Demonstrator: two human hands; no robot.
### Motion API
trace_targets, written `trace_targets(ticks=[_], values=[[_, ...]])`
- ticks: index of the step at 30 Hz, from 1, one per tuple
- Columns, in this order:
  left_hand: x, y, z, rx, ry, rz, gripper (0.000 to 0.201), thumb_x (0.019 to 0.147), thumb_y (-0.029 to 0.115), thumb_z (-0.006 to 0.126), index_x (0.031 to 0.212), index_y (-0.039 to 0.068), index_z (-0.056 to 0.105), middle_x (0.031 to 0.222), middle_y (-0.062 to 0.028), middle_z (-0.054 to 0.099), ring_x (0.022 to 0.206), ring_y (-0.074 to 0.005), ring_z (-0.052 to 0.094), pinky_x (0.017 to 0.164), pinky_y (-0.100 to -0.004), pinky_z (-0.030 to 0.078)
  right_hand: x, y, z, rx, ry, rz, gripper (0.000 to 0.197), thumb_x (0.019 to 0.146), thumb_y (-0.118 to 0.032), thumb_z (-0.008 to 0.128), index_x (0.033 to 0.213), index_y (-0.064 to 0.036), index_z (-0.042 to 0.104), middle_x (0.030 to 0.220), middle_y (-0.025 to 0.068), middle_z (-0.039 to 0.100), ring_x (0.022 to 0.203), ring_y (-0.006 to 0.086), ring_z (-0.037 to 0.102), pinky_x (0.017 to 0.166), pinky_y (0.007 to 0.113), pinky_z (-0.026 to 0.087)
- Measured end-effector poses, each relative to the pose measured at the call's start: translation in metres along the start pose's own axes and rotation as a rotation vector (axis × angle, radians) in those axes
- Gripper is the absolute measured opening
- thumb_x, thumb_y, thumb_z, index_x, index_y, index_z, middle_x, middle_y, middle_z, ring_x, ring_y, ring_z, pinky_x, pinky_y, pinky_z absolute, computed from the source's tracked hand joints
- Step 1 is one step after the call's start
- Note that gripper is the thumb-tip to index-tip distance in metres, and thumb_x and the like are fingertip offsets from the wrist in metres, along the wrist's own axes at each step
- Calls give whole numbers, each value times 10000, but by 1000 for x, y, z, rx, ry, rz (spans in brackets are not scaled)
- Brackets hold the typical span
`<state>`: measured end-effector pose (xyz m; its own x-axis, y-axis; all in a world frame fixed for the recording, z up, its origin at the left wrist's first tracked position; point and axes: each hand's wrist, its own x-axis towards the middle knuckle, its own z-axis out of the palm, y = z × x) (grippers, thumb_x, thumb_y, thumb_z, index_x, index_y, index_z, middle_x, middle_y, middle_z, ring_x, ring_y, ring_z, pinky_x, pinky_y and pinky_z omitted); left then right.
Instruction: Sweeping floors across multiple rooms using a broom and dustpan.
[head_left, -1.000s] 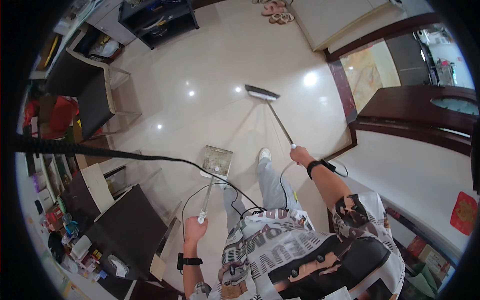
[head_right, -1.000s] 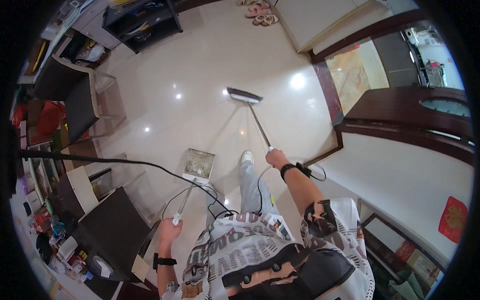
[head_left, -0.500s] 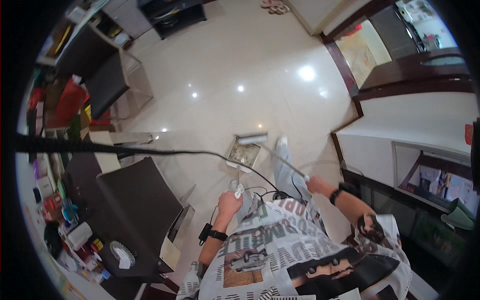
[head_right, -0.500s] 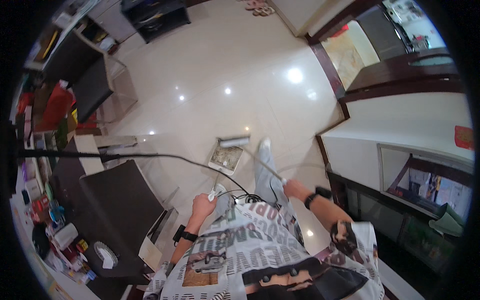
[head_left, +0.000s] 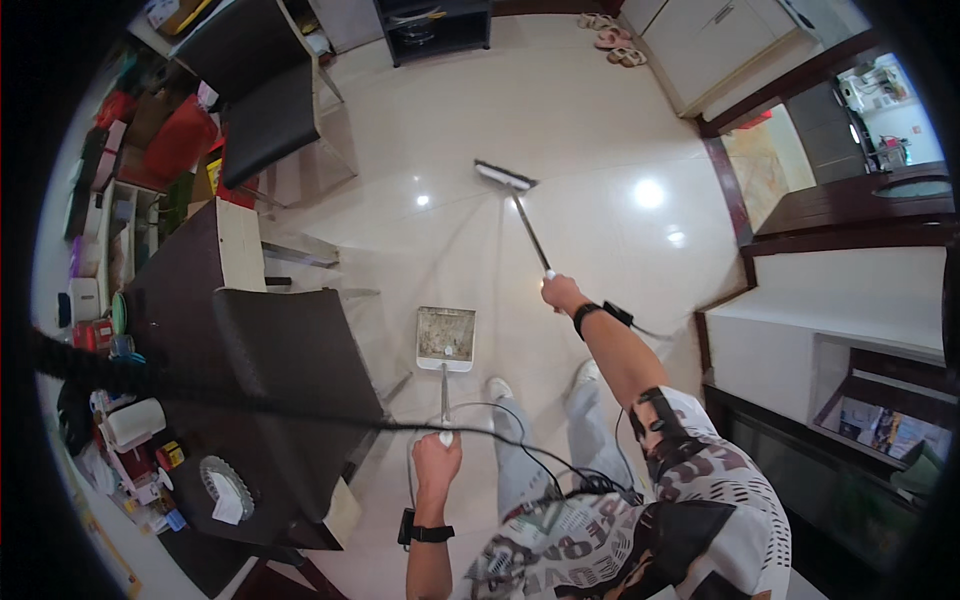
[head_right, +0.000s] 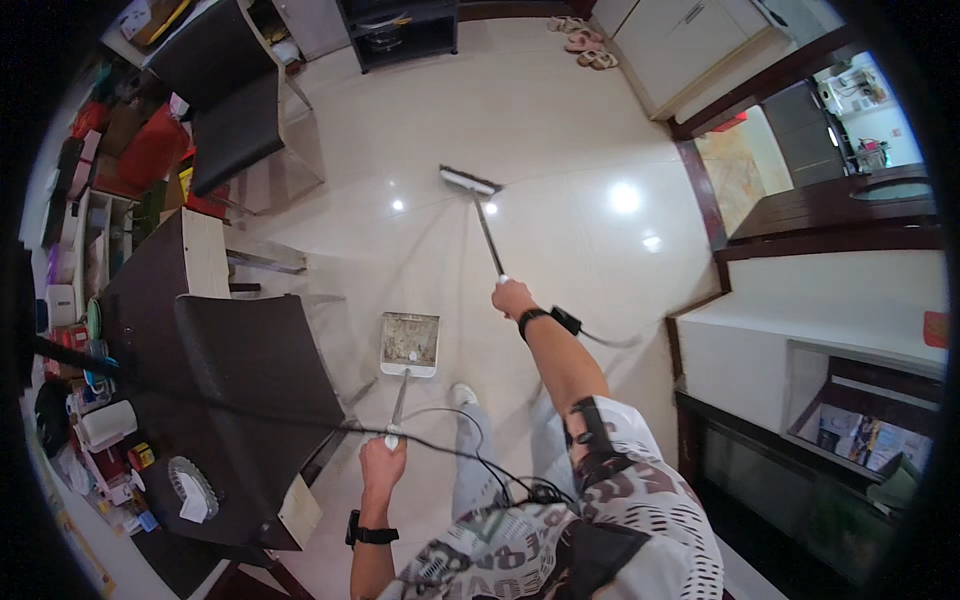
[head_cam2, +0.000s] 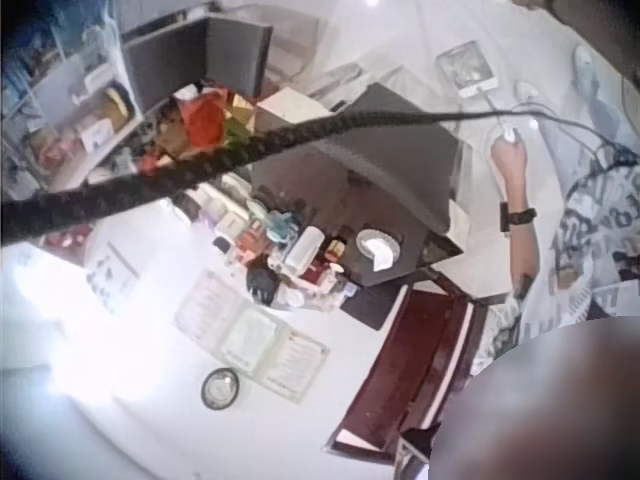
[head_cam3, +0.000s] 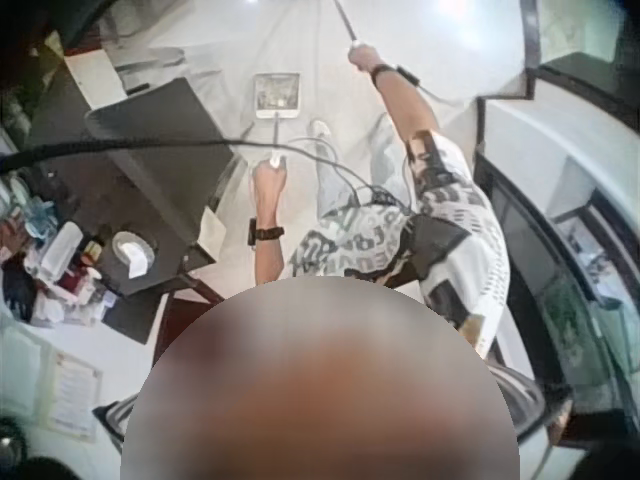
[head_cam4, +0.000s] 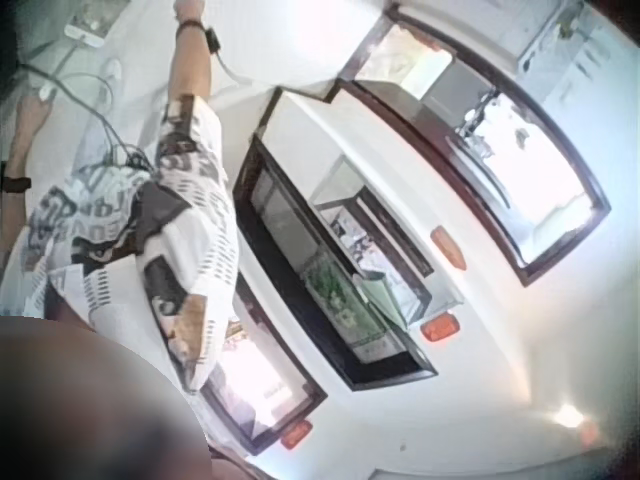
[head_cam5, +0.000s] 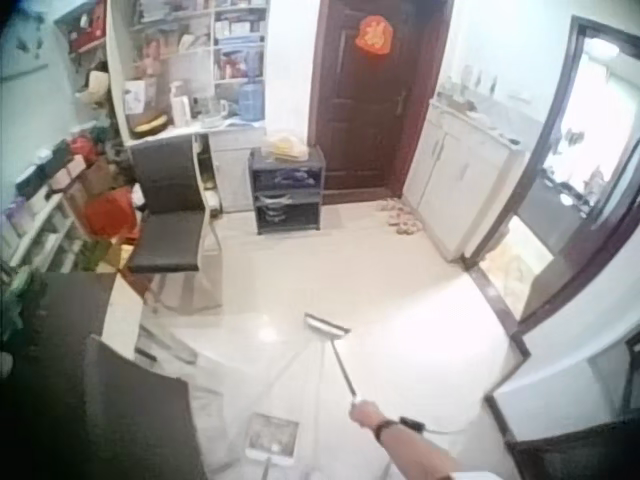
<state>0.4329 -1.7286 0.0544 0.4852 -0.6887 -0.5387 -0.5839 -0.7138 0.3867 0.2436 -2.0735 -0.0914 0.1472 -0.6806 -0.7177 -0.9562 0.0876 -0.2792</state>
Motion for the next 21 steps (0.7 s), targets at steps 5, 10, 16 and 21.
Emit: trace_targets(ticks=[5,10,16,21], values=[[35,6,-26,-7,-7,93,345,784,301,602,693,-29,640,676,-234,603,675,-420,591,647,-475,470,18,-4,49,-280,-65,-72,243,761,-165,511,885,-5,645,878,178,655,810,308,652,689,375,536],[51,-11,-42,-21,-24,-19,339,760,287,623,707,-47,648,696,-264,600,710,-417,605,642,-477,469,-140,80,108,-410,-214,-355,284,798,-217,462,763,0,641,797,180,648,752,371,619,655,480,494],[55,39,-32,17,-30,30,339,744,298,635,730,-40,660,701,-261,607,719,-418,606,653,-475,471,-267,109,-5,-224,-256,-132,447,842,-405,503,858,21,638,826,237,634,799,393,620,725,466,498],[53,104,-39,145,-6,182,340,740,310,639,712,-28,659,685,-249,606,710,-412,605,660,-471,468,-296,135,-70,-86,-79,9,424,832,-383,539,869,28,636,820,223,638,790,385,623,725,461,500]])
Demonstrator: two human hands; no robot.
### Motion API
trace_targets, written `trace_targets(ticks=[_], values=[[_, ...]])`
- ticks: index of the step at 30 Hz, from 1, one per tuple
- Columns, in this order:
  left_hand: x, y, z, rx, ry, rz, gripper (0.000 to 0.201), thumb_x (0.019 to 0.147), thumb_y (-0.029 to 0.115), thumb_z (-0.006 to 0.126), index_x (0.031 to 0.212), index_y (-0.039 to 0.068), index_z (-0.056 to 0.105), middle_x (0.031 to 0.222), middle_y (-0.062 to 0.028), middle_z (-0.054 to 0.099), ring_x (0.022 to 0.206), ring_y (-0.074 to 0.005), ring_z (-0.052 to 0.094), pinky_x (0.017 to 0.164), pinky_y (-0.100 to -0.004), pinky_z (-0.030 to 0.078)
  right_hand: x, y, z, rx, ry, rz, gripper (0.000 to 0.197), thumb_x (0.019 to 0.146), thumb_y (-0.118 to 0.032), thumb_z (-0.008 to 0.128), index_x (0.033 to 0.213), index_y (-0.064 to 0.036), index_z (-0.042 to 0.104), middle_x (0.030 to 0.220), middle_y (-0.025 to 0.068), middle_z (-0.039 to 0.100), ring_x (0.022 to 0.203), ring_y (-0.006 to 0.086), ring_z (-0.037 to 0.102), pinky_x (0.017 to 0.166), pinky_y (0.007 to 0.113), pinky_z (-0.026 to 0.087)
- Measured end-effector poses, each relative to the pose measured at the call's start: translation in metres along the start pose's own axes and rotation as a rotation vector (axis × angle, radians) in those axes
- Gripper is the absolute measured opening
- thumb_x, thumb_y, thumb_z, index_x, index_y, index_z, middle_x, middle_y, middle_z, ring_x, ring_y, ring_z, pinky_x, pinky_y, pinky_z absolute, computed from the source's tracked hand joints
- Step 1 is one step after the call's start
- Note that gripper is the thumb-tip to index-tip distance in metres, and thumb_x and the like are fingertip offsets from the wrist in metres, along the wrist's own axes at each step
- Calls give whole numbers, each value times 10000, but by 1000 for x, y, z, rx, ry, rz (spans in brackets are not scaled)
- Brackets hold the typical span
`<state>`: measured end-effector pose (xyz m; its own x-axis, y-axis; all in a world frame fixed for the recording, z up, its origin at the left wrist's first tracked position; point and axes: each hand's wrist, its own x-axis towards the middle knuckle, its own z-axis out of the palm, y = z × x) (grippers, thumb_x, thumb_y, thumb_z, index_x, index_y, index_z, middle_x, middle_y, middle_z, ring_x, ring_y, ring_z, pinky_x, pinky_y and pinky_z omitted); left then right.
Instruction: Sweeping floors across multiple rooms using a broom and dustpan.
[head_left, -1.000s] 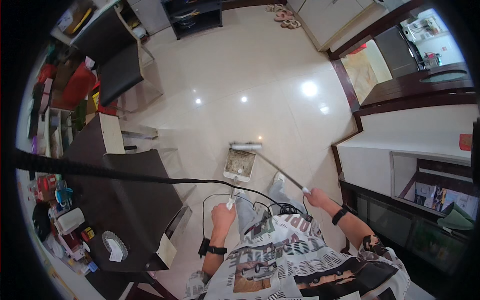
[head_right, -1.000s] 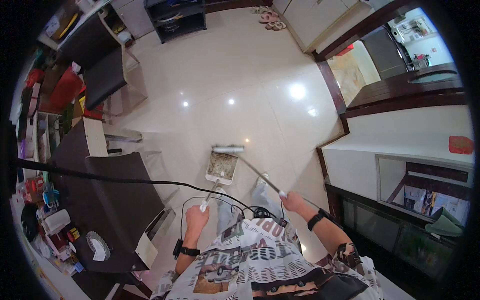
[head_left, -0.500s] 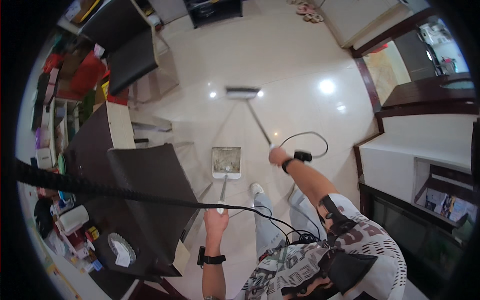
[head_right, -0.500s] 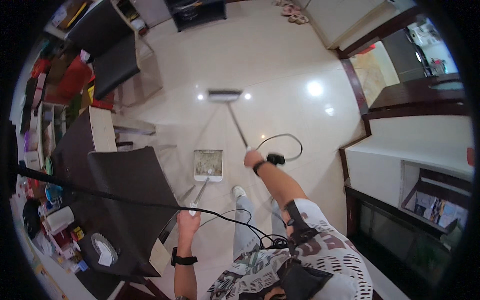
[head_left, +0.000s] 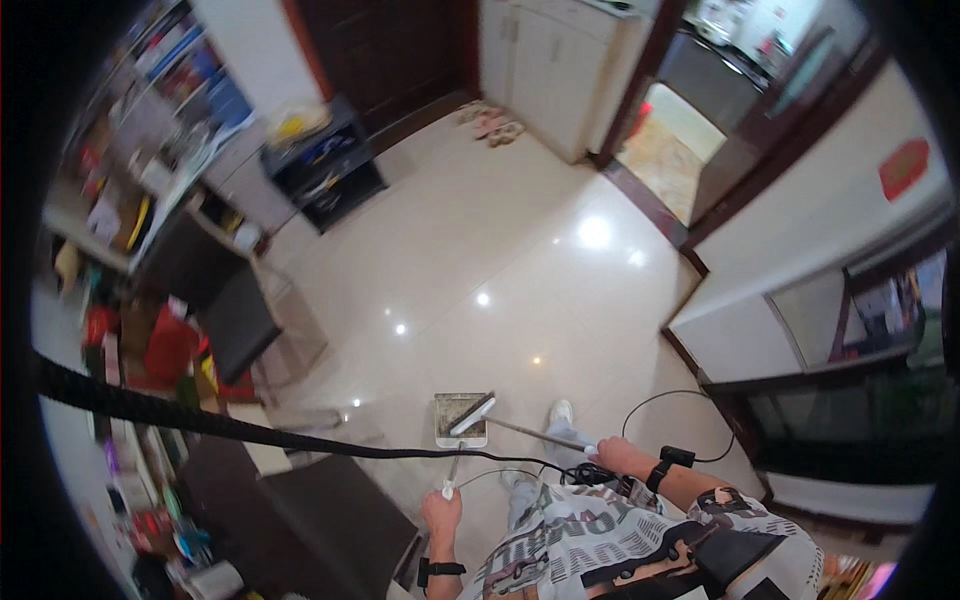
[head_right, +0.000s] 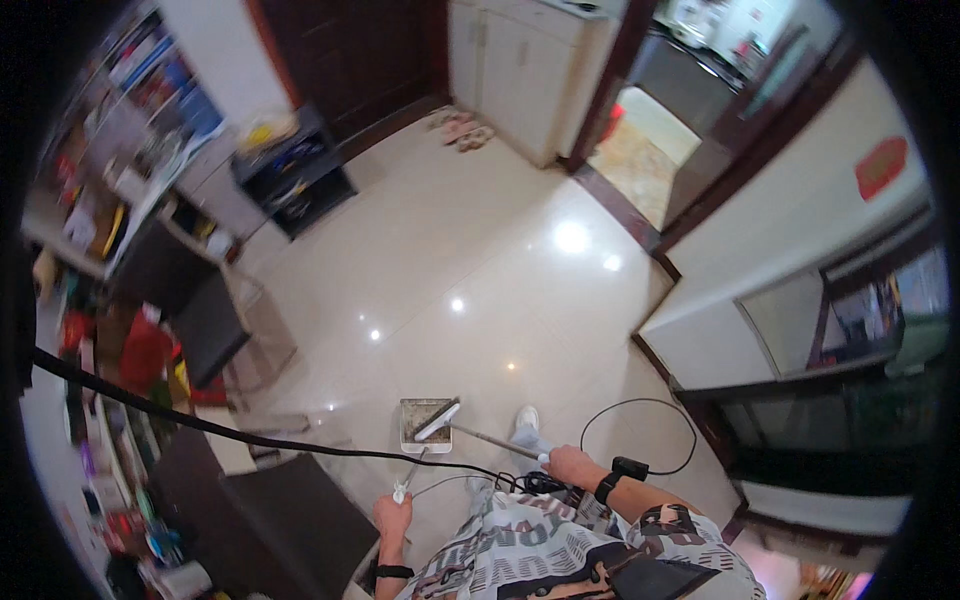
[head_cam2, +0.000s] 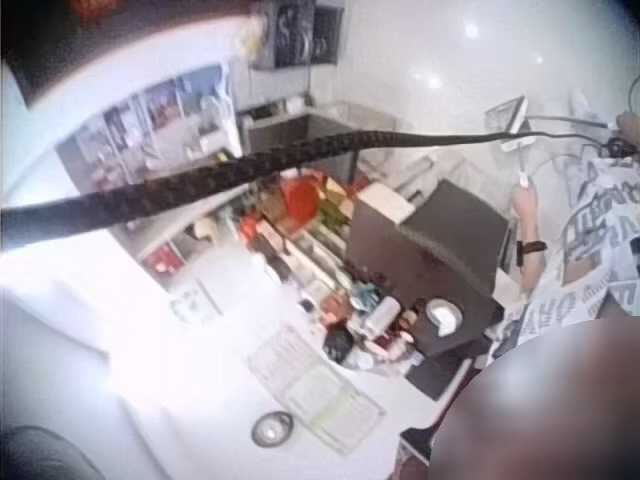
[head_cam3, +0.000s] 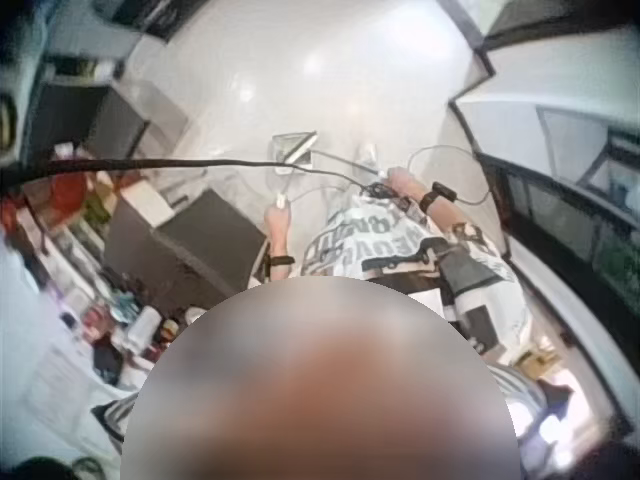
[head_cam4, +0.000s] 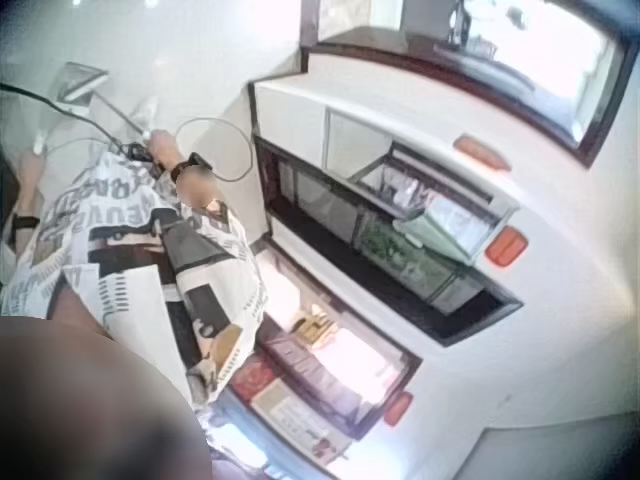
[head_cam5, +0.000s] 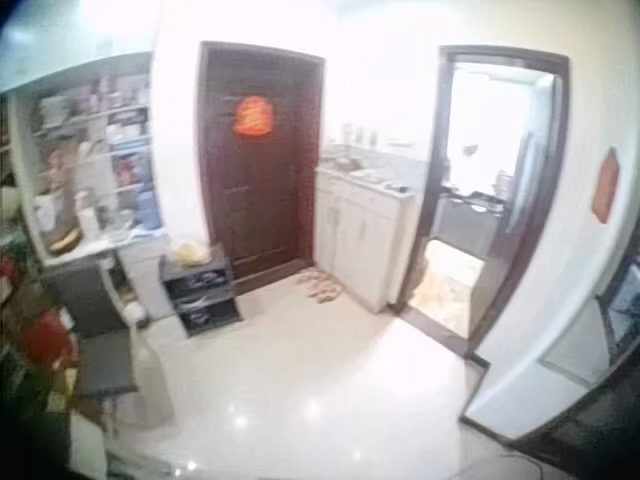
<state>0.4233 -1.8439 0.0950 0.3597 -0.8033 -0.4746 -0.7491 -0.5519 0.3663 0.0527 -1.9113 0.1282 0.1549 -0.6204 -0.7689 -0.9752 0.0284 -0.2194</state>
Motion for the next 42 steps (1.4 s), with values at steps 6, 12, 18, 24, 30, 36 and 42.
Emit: trace_targets(ticks=[6,12,18,24,30,36,42], values=[[63,143,-26,46,-38,203,348,748,318,629,663,-19,648,656,-236,599,671,-410,596,640,-474,465,39,103,-53,208,201,200,489,821,-430,542,788,48,639,739,221,635,710,354,636,661,425,509],[150,324,-37,147,5,384,371,732,349,643,682,-19,653,647,-233,597,648,-406,595,625,-466,469,59,201,-168,879,259,360,567,804,-497,561,626,39,602,504,108,572,435,203,579,420,328,446],[222,542,-28,213,-103,548,369,727,347,659,692,-21,654,638,-239,591,635,-401,596,605,-465,470,153,323,-262,823,156,545,547,800,-490,542,795,50,631,621,149,618,505,252,611,474,362,499],[304,762,23,138,-181,699,390,729,368,658,683,-19,647,622,-228,589,621,-397,594,589,-453,474,240,435,-403,1258,462,573,479,793,-450,595,650,6,565,560,100,553,450,186,526,414,328,408],[380,986,91,53,-290,821,387,739,379,634,689,-4,648,631,-230,590,627,-399,595,587,-458,474,284,535,-582,1497,527,602,464,815,-394,600,557,-16,523,525,71,526,421,150,491,393,311,371],[446,1235,159,-63,-365,838,381,732,364,640,749,-17,646,692,-249,599,710,-407,599,633,-473,471,344,660,-772,1314,657,611,446,805,-388,593,607,11,579,516,86,549,428,181,533,414,340,406],[524,1451,240,-33,-285,833,388,726,386,651,810,7,661,780,-242,618,789,-414,602,688,-479,480,486,813,-930,1335,706,529,429,803,-395,562,717,22,614,605,127,611,557,240,612,546,368,470]])
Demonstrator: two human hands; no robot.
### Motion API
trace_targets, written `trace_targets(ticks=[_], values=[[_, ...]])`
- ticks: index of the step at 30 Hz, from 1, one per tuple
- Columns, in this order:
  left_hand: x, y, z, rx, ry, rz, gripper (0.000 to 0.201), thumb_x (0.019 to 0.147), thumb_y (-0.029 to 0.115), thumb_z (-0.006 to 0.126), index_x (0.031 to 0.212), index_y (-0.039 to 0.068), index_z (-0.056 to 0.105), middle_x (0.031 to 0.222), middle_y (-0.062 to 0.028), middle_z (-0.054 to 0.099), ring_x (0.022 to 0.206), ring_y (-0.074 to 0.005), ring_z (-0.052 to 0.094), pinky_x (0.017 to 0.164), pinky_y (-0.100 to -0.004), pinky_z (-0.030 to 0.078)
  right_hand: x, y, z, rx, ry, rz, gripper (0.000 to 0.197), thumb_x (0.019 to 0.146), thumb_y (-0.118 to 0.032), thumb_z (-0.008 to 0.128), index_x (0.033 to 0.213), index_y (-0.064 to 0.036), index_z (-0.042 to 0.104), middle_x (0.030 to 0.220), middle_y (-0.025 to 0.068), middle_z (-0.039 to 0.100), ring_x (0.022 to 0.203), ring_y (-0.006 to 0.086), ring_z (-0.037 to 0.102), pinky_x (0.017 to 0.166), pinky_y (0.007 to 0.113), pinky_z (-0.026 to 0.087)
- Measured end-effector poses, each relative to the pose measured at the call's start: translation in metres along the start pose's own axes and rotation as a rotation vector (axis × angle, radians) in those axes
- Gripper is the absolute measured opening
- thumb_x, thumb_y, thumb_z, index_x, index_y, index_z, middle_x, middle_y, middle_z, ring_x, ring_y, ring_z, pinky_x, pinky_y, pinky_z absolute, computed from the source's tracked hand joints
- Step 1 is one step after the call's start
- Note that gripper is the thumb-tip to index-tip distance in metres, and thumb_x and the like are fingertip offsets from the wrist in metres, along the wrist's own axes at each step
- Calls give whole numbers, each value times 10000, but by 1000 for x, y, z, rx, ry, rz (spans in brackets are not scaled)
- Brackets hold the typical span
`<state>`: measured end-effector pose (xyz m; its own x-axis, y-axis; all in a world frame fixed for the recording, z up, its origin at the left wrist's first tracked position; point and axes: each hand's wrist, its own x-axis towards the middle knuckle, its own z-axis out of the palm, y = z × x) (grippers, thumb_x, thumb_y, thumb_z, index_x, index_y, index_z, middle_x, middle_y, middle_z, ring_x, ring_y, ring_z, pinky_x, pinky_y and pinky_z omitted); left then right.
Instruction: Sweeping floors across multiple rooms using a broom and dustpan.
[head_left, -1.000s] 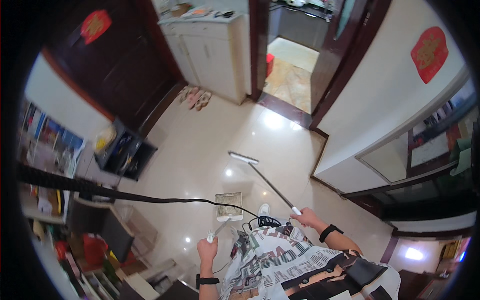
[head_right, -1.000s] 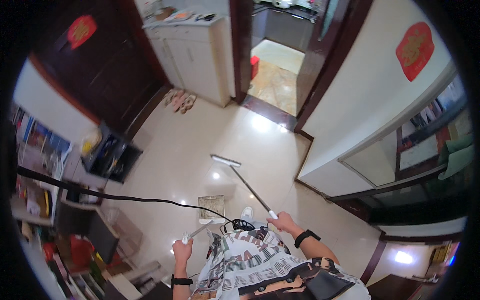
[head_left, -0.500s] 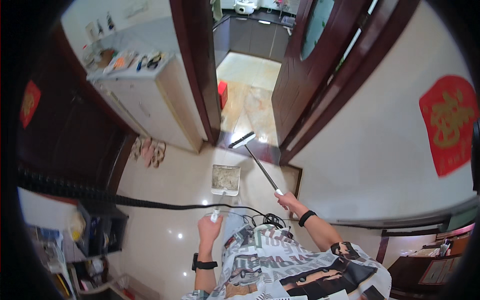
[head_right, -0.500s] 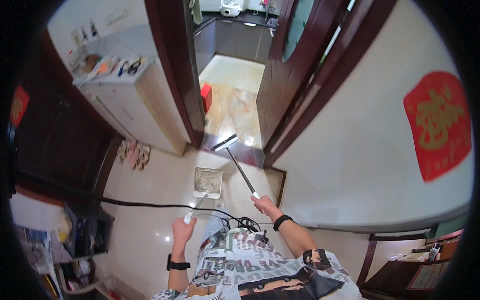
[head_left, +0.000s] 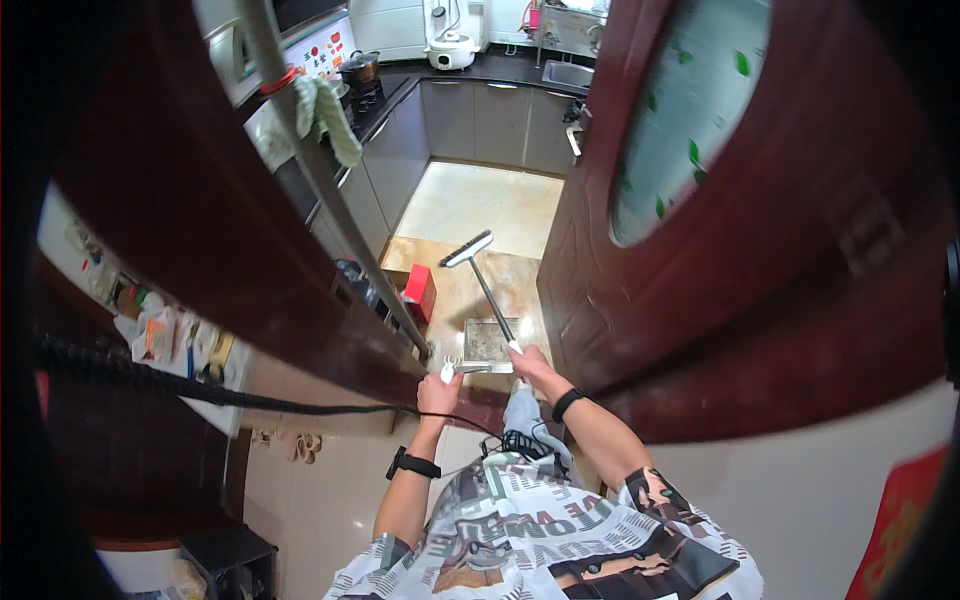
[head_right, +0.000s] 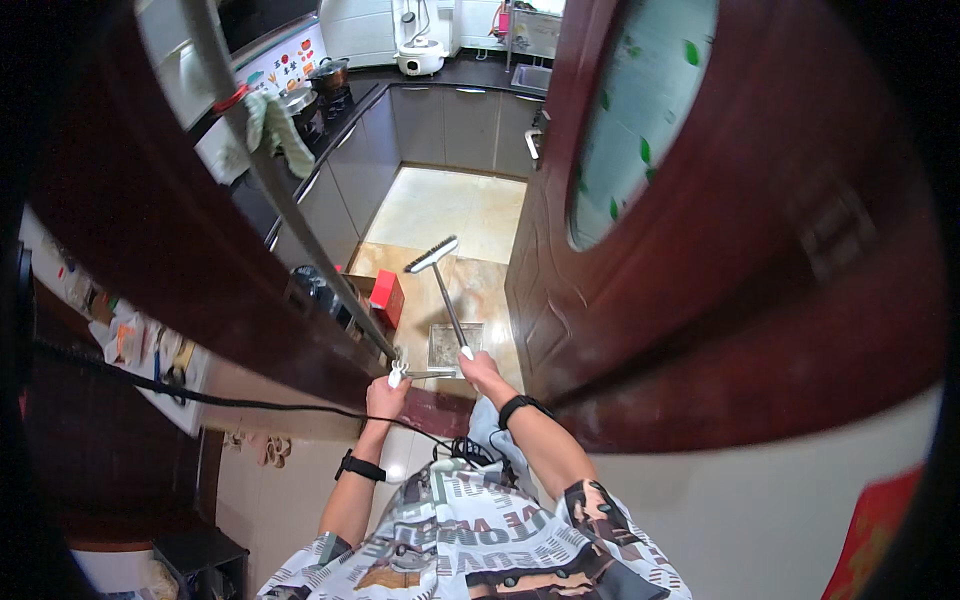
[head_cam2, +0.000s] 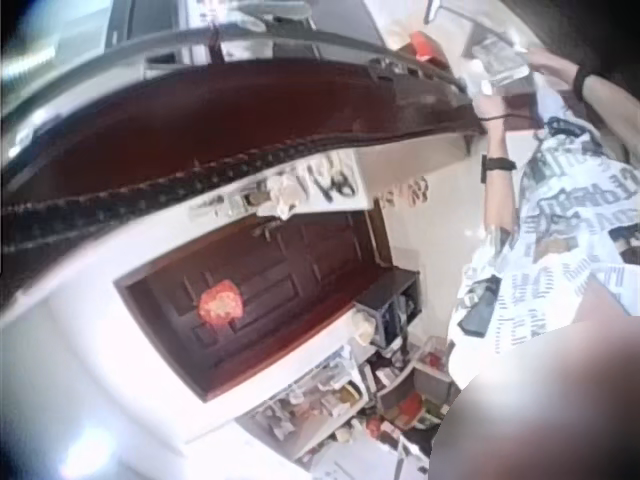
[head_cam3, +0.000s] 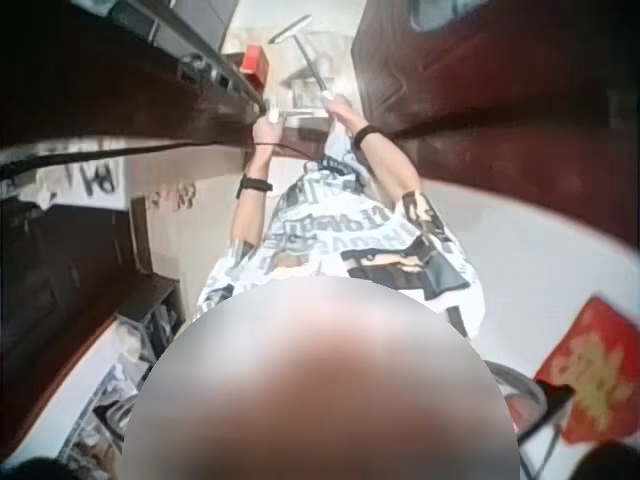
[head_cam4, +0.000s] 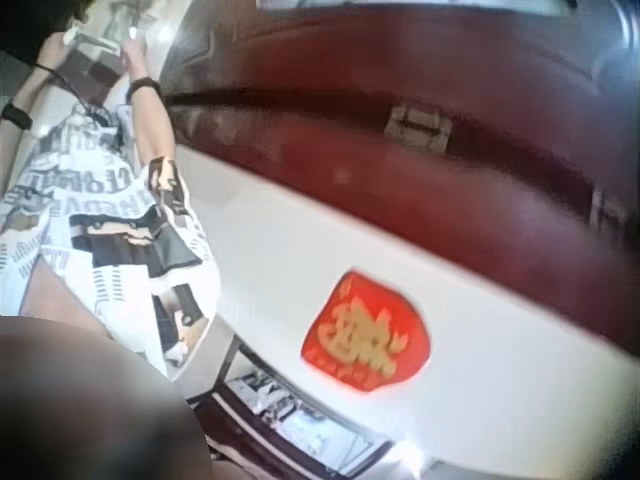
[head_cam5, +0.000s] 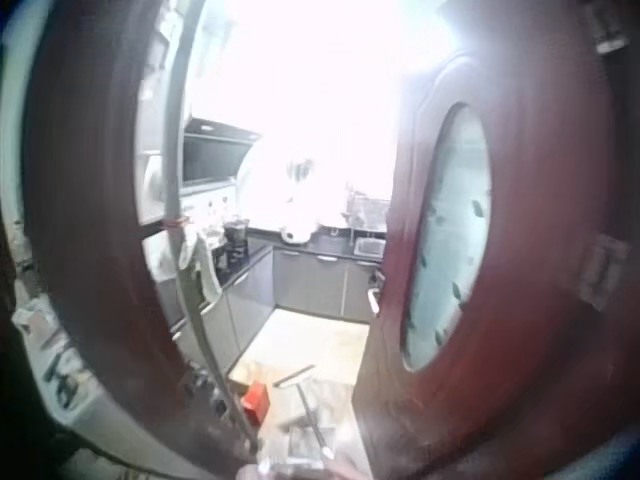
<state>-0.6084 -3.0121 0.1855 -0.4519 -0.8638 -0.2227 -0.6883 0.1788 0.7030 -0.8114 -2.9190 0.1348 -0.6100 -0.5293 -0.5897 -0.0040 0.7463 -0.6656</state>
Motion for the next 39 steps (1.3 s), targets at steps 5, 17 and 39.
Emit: trace_targets(ticks=[5,17,39], values=[[157,66,5,-4,35,-104,391,745,390,650,798,3,664,781,-239,625,802,-403,608,694,-468,483,157,-150,-17,-94,-48,-72,475,821,-425,554,696,30,612,608,142,606,536,236,590,524,373,447],[527,118,22,15,101,-141,409,723,392,676,738,-16,656,738,-246,616,734,-407,611,627,-477,468,477,-364,-47,-534,-29,-91,293,753,-225,529,902,-9,658,923,191,649,916,267,633,778,352,498],[962,202,55,-24,63,-318,307,773,226,649,646,-42,569,525,-183,516,461,-262,533,475,-383,391,1138,-543,-160,-855,-286,-137,460,917,-426,395,1026,-42,623,1098,167,597,1025,322,569,874,444,448]])
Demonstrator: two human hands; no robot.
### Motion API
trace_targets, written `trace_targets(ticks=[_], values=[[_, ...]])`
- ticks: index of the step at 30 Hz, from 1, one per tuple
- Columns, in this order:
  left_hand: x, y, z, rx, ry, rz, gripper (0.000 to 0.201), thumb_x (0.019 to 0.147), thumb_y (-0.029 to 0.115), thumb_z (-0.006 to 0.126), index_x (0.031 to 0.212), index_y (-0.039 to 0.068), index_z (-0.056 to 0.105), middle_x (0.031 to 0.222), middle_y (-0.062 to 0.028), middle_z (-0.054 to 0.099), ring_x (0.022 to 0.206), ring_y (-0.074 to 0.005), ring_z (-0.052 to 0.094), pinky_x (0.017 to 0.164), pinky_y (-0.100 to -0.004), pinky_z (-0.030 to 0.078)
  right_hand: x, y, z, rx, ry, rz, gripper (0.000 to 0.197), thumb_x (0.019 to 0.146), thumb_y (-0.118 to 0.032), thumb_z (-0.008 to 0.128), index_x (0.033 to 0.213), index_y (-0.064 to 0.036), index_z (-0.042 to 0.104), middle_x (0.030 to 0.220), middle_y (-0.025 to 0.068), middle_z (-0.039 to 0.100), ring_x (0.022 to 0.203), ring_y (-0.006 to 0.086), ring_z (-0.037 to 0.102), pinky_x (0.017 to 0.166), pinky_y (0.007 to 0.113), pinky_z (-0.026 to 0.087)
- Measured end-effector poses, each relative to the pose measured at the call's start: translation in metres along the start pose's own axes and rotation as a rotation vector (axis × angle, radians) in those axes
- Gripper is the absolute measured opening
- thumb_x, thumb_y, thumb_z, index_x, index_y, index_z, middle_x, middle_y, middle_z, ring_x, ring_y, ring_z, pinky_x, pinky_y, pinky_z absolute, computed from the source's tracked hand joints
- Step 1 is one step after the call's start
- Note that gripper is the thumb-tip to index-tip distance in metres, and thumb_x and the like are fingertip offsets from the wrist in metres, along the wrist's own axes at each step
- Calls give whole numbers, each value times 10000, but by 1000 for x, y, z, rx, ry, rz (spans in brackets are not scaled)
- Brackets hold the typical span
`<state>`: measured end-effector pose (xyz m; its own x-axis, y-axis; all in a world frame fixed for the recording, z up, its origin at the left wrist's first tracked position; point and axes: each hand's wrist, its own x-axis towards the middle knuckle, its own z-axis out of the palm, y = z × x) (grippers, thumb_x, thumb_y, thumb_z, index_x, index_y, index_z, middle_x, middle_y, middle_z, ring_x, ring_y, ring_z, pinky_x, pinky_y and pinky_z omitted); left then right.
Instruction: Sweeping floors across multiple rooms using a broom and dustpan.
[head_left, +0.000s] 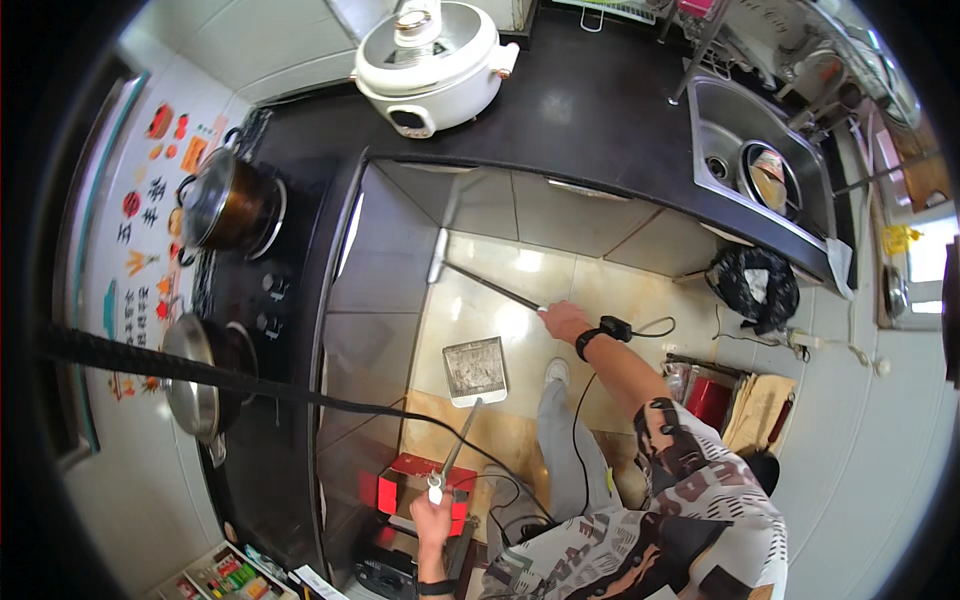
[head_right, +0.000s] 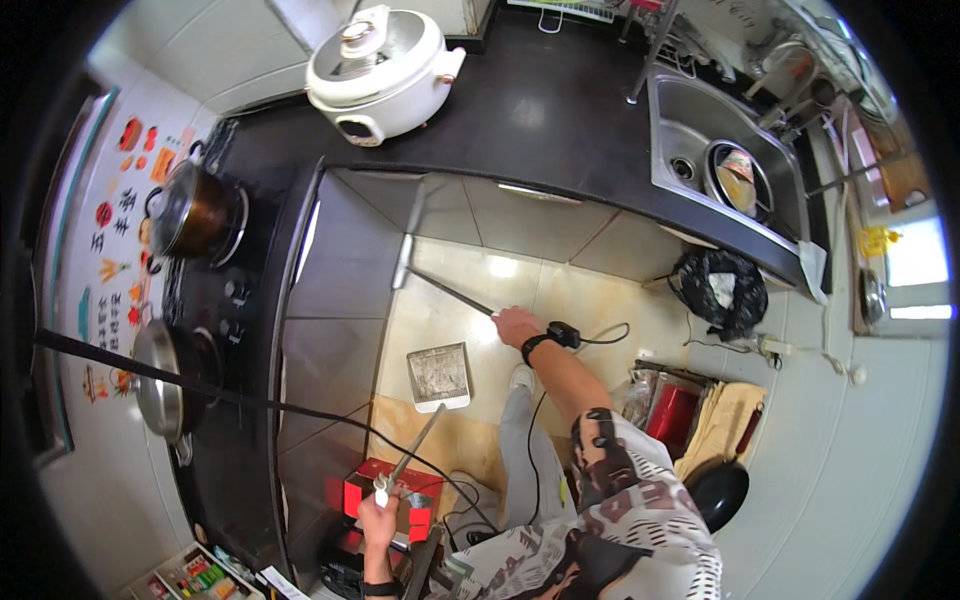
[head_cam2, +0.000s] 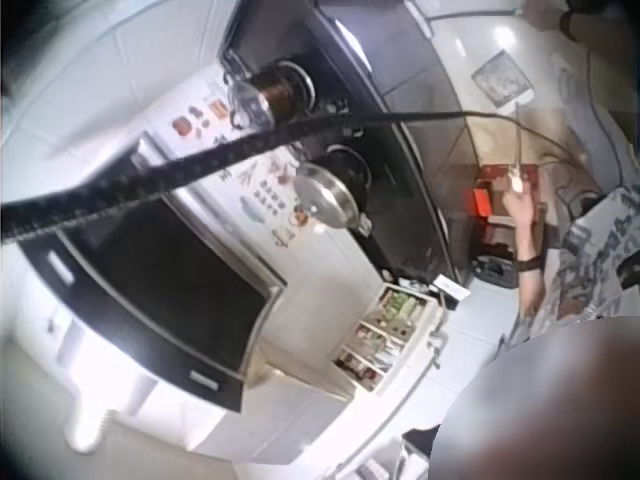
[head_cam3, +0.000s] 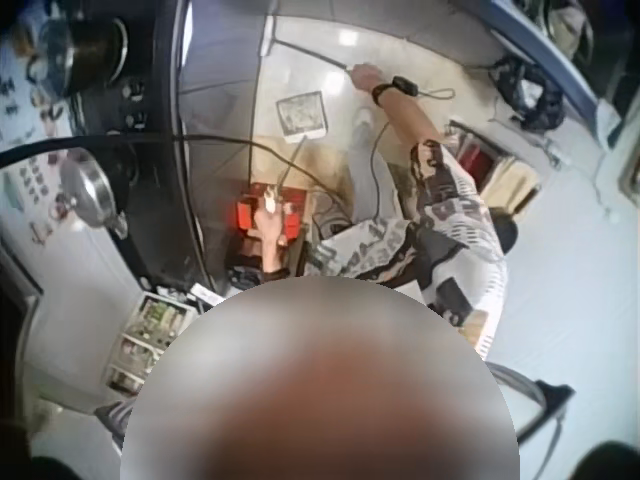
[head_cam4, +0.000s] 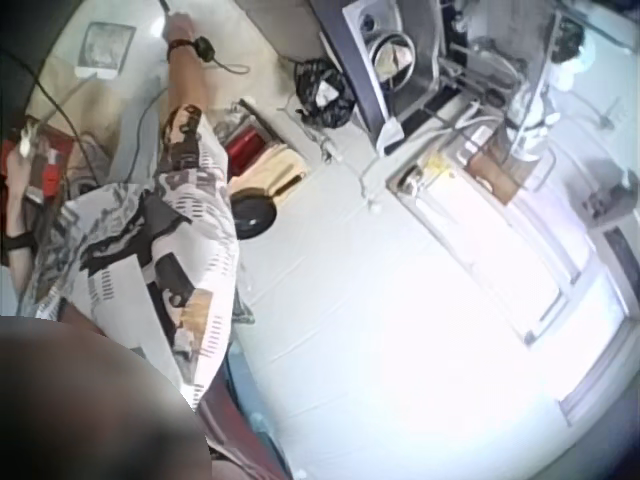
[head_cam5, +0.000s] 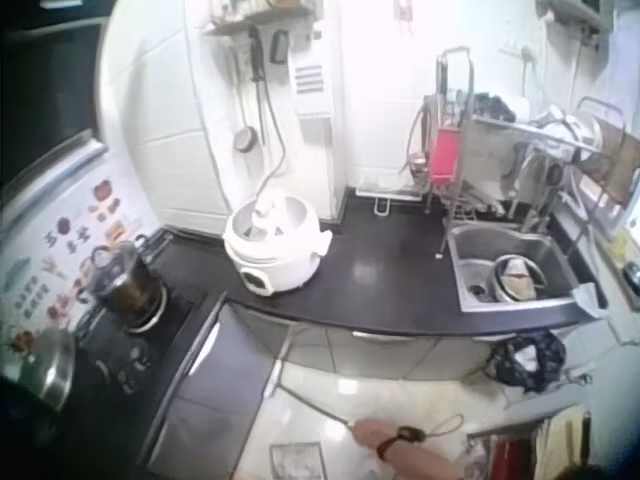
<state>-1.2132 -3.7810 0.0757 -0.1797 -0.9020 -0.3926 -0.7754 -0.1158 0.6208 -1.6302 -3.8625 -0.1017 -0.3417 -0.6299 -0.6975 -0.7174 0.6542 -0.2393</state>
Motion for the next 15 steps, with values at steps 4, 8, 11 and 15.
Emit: trace_targets(ticks=[4,8,11,15], values=[[41,54,24,100,-125,-108,352,778,246,660,634,-57,552,486,-132,481,441,-153,456,450,-347,364,83,30,18,-25,146,-2,482,922,-445,368,984,-46,631,1031,158,616,961,331,592,808,440,471],[71,110,25,157,-225,-184,311,774,227,662,662,-48,568,485,-59,472,468,-112,425,449,-320,351,78,82,17,12,109,178,505,919,-474,352,998,-58,627,1041,152,611,982,320,587,814,438,468],[87,118,22,181,-290,-157,273,770,200,663,673,-36,566,494,-31,453,487,-88,389,454,-301,344,19,132,23,160,38,367,556,911,-513,330,1009,-49,621,1078,166,598,1005,335,575,834,440,459],[114,146,24,136,-317,-28,295,775,219,657,670,-40,560,495,-43,463,480,-105,396,456,-311,349,-79,197,54,262,-48,583,609,907,-537,308,1003,-21,617,1062,210,598,1020,367,563,853,469,443]])
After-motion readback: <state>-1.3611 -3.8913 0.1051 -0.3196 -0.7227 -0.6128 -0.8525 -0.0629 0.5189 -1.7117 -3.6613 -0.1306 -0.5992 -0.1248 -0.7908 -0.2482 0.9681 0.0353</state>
